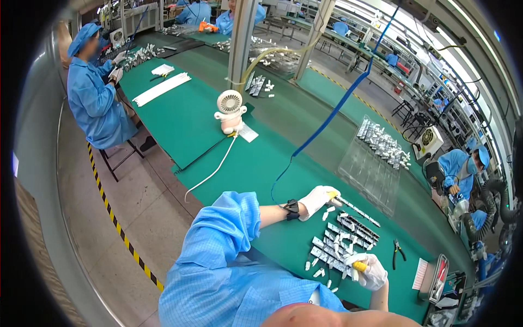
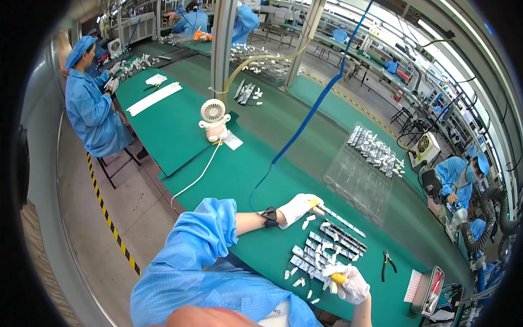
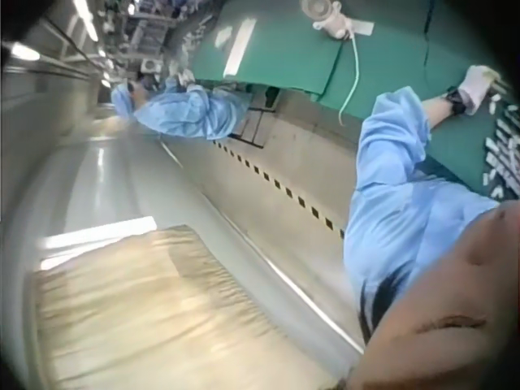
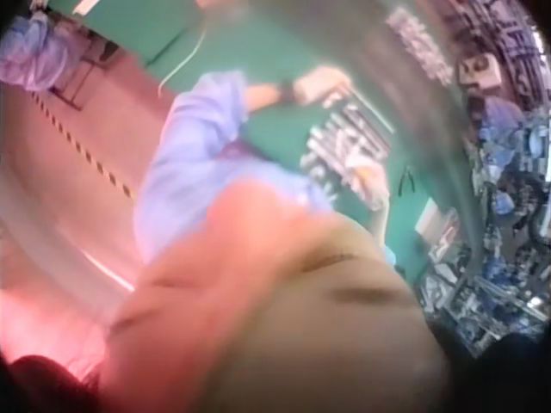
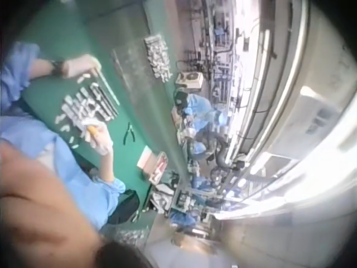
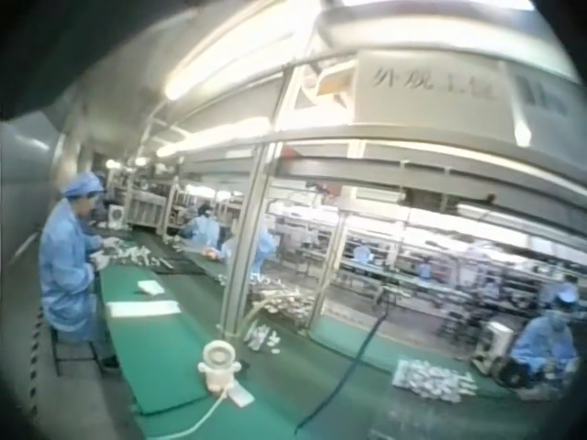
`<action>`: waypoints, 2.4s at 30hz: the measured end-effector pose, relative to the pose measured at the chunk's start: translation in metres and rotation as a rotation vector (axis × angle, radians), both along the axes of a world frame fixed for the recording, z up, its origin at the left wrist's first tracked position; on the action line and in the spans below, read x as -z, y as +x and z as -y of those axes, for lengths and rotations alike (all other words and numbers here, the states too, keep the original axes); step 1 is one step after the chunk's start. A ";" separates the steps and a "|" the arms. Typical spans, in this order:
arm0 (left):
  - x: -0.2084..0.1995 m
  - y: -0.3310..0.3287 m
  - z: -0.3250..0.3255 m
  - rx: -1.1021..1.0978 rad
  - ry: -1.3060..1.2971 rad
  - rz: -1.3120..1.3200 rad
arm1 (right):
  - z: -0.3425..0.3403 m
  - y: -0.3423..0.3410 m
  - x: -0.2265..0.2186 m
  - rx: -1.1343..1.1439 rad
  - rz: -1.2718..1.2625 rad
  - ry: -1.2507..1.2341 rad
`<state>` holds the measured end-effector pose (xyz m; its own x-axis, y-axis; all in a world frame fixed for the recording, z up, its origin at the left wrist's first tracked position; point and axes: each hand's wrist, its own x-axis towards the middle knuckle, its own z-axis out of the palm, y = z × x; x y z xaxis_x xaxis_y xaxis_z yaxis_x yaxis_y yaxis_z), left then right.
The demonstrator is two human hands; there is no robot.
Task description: Inspecting and assembling long strips of electronic circuit boards at a manufacturing station.
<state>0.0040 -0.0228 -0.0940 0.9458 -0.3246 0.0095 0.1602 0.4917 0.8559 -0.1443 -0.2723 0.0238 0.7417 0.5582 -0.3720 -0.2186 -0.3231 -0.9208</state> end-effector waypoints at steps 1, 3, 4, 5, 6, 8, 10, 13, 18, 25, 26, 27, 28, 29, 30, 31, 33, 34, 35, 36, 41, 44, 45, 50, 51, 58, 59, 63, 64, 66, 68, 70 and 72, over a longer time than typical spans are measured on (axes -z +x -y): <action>0.002 0.002 0.000 0.005 0.004 -0.020 | 0.003 -0.004 0.000 -0.015 -0.073 0.097; 0.000 0.000 -0.001 0.017 -0.026 -0.027 | 0.005 -0.007 -0.002 -0.034 -0.142 0.188; -0.001 -0.002 -0.003 0.011 -0.033 -0.026 | 0.006 -0.010 -0.005 -0.076 -0.205 0.182; -0.006 -0.004 -0.006 0.041 0.010 -0.016 | 0.006 -0.012 -0.008 -0.114 -0.264 0.181; -0.010 -0.005 -0.008 0.069 0.053 -0.006 | 0.005 -0.014 -0.013 -0.139 -0.353 0.099; -0.007 -0.004 -0.009 0.058 -0.009 -0.018 | 0.002 -0.019 -0.013 -0.207 -0.399 -0.101; -0.005 -0.007 -0.005 0.025 -0.047 -0.039 | 0.005 -0.022 -0.001 -0.368 -0.346 -0.263; 0.001 -0.001 0.001 0.041 -0.013 -0.052 | 0.016 -0.024 0.025 -0.658 -0.160 -0.500; -0.041 -0.027 -0.015 0.038 0.265 0.045 | 0.054 -0.065 0.043 -0.627 -0.147 -0.238; -0.020 -0.002 -0.013 0.044 -0.050 -0.153 | 0.089 -0.138 0.120 -0.092 -0.628 0.371; -0.012 0.002 -0.021 0.098 -0.029 -0.169 | 0.079 -0.132 0.113 0.013 -0.597 0.113; -0.016 0.000 -0.020 0.110 -0.046 -0.169 | 0.077 -0.129 0.126 0.206 -0.592 0.018; -0.015 0.000 -0.021 0.132 -0.059 -0.152 | 0.082 -0.128 0.147 0.230 -0.296 -0.080; -0.018 0.000 -0.020 0.142 -0.078 -0.128 | 0.071 -0.117 0.156 0.498 -0.458 -0.170; -0.020 -0.002 -0.018 0.164 -0.077 -0.132 | 0.066 -0.118 0.181 0.753 -0.465 -0.178; -0.022 -0.002 -0.015 0.155 -0.123 -0.162 | 0.074 -0.113 0.183 0.764 -0.468 -0.181; -0.018 -0.002 -0.015 0.138 -0.173 -0.199 | 0.083 -0.105 0.189 0.736 -0.434 -0.239; -0.017 -0.002 -0.014 0.142 -0.183 -0.208 | 0.093 -0.095 0.188 0.711 -0.410 -0.267; -0.015 -0.003 -0.019 0.145 -0.188 -0.224 | 0.095 -0.089 0.189 0.684 -0.394 -0.293; -0.016 -0.003 -0.020 0.108 -0.146 -0.235 | 0.098 -0.082 0.191 0.655 -0.380 -0.319; -0.030 -0.008 -0.031 0.009 -0.112 -0.263 | 0.101 -0.029 0.203 0.492 -0.340 -0.436; -0.037 -0.004 -0.033 -0.013 -0.132 -0.339 | 0.112 0.015 0.190 0.408 -0.282 -0.518; -0.040 -0.003 -0.033 -0.022 -0.140 -0.342 | 0.115 0.029 0.183 0.381 -0.259 -0.546; -0.039 -0.009 -0.031 -0.044 -0.180 -0.409 | 0.121 0.085 0.153 0.251 -0.121 -0.680; -0.038 -0.013 -0.032 -0.043 -0.190 -0.413 | 0.119 0.086 0.148 0.224 -0.101 -0.701; -0.036 -0.017 -0.038 0.020 -0.261 -0.363 | 0.131 0.093 0.122 0.050 0.132 -0.845; -0.037 -0.014 -0.040 0.024 -0.241 -0.441 | 0.131 0.089 0.124 0.036 0.155 -0.844; -0.022 -0.008 -0.049 -0.022 -0.249 -0.352 | 0.124 0.016 0.137 -0.040 0.152 -0.833; -0.020 -0.009 -0.048 -0.064 -0.219 -0.270 | 0.120 -0.004 0.138 -0.057 0.145 -0.826; -0.018 -0.005 -0.041 -0.088 -0.201 -0.140 | 0.116 -0.035 0.138 -0.085 0.141 -0.819; -0.015 -0.003 -0.037 -0.033 -0.255 -0.067 | 0.108 -0.062 0.136 -0.111 0.131 -0.811; -0.020 -0.002 -0.024 -0.046 -0.223 -0.087 | 0.098 -0.091 0.133 -0.115 0.118 -0.809; -0.020 0.001 -0.017 -0.043 -0.207 -0.177 | 0.087 -0.108 0.126 -0.106 0.119 -0.823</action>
<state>0.0048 -0.0062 -0.0736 0.9515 -0.2926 -0.0948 0.2733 0.6627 0.6972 -0.2525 -0.3597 -0.1021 0.7605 0.2117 -0.6139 -0.0654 -0.9156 -0.3968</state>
